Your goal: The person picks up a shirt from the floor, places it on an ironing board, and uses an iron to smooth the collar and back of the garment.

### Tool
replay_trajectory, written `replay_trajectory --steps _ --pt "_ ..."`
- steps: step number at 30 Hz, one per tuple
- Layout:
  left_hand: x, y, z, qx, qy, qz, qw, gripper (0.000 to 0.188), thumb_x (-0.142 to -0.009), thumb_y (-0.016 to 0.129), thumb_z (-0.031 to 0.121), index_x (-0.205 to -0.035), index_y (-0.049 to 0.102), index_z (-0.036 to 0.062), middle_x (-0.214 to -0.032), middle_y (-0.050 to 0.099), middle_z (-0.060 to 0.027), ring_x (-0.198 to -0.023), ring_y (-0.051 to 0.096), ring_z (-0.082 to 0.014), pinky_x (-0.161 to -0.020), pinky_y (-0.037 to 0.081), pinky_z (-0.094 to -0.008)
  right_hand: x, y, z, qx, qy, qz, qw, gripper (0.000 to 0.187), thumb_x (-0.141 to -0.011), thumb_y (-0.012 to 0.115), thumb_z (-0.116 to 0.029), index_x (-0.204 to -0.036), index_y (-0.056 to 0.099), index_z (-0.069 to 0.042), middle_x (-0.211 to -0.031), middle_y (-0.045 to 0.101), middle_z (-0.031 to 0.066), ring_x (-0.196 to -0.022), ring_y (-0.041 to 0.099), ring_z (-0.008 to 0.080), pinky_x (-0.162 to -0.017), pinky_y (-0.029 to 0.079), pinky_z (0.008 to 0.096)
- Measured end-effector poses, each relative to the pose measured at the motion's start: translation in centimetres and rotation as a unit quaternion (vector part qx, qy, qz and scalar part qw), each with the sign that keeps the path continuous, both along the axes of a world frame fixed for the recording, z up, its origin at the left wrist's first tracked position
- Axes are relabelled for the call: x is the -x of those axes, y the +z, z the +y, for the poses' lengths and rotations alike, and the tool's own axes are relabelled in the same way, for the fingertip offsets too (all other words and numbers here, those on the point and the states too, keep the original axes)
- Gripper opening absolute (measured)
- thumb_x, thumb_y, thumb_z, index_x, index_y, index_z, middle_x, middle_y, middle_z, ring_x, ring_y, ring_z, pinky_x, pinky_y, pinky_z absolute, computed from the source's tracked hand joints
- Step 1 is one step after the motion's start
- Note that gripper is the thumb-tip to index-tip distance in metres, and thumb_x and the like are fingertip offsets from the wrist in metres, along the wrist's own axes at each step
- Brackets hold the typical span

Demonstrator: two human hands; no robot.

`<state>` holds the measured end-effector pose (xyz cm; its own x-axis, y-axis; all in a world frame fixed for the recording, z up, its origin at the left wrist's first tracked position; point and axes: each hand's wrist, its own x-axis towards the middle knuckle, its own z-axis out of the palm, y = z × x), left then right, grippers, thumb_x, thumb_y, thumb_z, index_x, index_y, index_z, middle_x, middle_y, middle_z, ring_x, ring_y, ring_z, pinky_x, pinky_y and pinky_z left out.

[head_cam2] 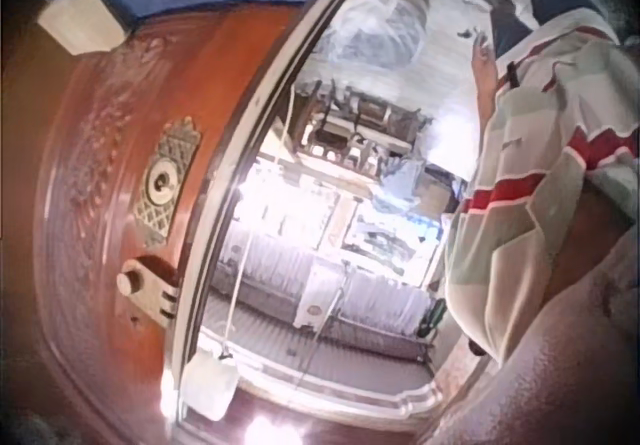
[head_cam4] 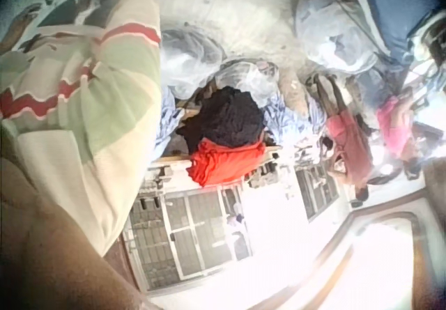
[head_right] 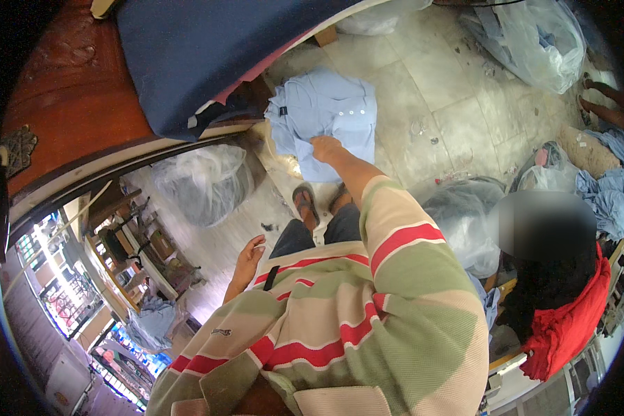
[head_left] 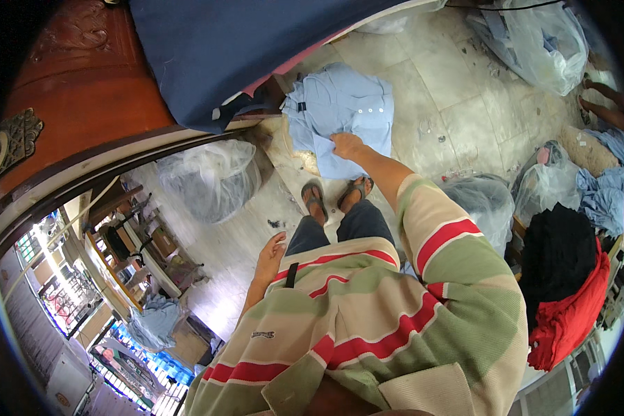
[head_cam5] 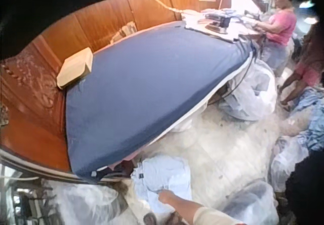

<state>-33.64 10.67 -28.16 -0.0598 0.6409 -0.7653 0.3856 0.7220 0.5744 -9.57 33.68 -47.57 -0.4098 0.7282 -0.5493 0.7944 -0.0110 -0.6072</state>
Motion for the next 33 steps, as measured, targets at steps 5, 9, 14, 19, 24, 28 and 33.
replay_trajectory --steps 5,9,14,19,24,28,33 --pt "1.5 -2.3 -3.9 0.079 0.019 -0.029 0.996 0.037 -0.087 0.051 0.012 -0.122 0.045 0.0015 -0.12 0.052 -0.0127 -0.106 0.051 -0.0184 -0.091 0.039 -0.0281 -3.1 6.6 -2.1 -0.075 -0.311 0.28 0.905 0.014 -0.078 0.06 -0.015 -0.08 0.057 -0.001 -0.065 0.051 0.0045 -0.062 0.048 0.0146 -0.06 0.039 0.03" --pt "-1.3 -0.8 2.2 0.008 -0.051 -0.112 0.992 0.039 -0.087 0.051 0.012 -0.123 0.043 -0.0013 -0.121 0.05 -0.0141 -0.111 0.048 -0.019 -0.094 0.037 -0.0281 -8.2 14.6 -3.2 -0.073 -0.313 0.366 0.873 0.012 -0.08 0.059 -0.013 -0.079 0.052 -0.004 -0.071 0.045 -0.0029 -0.067 0.038 0.0072 -0.062 0.032 0.0223" --pt "-7.3 1.2 12.7 -0.246 -0.195 -0.134 0.94 0.058 -0.082 0.058 0.02 -0.132 0.032 0.0048 -0.123 0.047 -0.0163 -0.109 0.048 -0.0248 -0.095 0.035 -0.0345 -7.9 26.5 -3.0 -0.11 -0.298 0.41 0.855 0.011 -0.081 0.058 -0.014 -0.084 0.054 -0.004 -0.078 0.048 -0.0043 -0.073 0.04 0.0055 -0.068 0.032 0.0197" --pt "-15.5 11.3 21.2 -0.385 -0.197 -0.212 0.876 0.049 -0.084 0.054 0.016 -0.128 0.037 0.0036 -0.115 0.052 -0.0141 -0.106 0.05 -0.0235 -0.092 0.037 -0.0339 -7.6 35.8 -3.2 -0.122 -0.3 0.417 0.849 0.013 -0.083 0.058 -0.012 -0.09 0.057 -0.001 -0.082 0.052 -0.0025 -0.075 0.047 0.0056 -0.067 0.037 0.0196" --pt "-18.1 16.2 25.7 -0.347 -0.098 -0.42 0.833 0.027 -0.088 0.041 0.008 -0.113 0.052 0.0032 -0.104 0.057 -0.0053 -0.097 0.051 -0.0141 -0.084 0.04 -0.0273 -11.2 40.0 -0.7 -0.148 -0.248 0.483 0.827 0.014 -0.081 0.059 -0.008 -0.094 0.057 -0.002 -0.086 0.054 -0.0009 -0.076 0.05 0.0068 -0.068 0.04 0.0209" --pt "-22.0 20.4 27.6 -0.362 -0.009 -0.44 0.822 0.021 -0.087 0.038 0.01 -0.099 0.054 0.0033 -0.092 0.054 -0.0014 -0.088 0.048 -0.0088 -0.079 0.038 -0.0234 -15.4 39.8 2.1 -0.275 -0.147 0.408 0.858 0.021 -0.075 0.062 -0.004 -0.095 0.056 -0.002 -0.092 0.054 0.0037 -0.077 0.052 0.0104 -0.068 0.041 0.0228" --pt "-27.2 23.5 28.4 -0.412 0.005 -0.409 0.815 0.019 -0.084 0.04 0.014 -0.092 0.053 0.002 -0.088 0.053 -0.0021 -0.084 0.048 -0.0092 -0.076 0.037 -0.0215 -20.8 40.0 6.6 -0.373 -0.058 0.407 0.831 0.02 -0.074 0.061 -0.003 -0.093 0.053 -0.006 -0.104 0.052 0.0052 -0.079 0.053 0.0156 -0.073 0.044 0.0278"
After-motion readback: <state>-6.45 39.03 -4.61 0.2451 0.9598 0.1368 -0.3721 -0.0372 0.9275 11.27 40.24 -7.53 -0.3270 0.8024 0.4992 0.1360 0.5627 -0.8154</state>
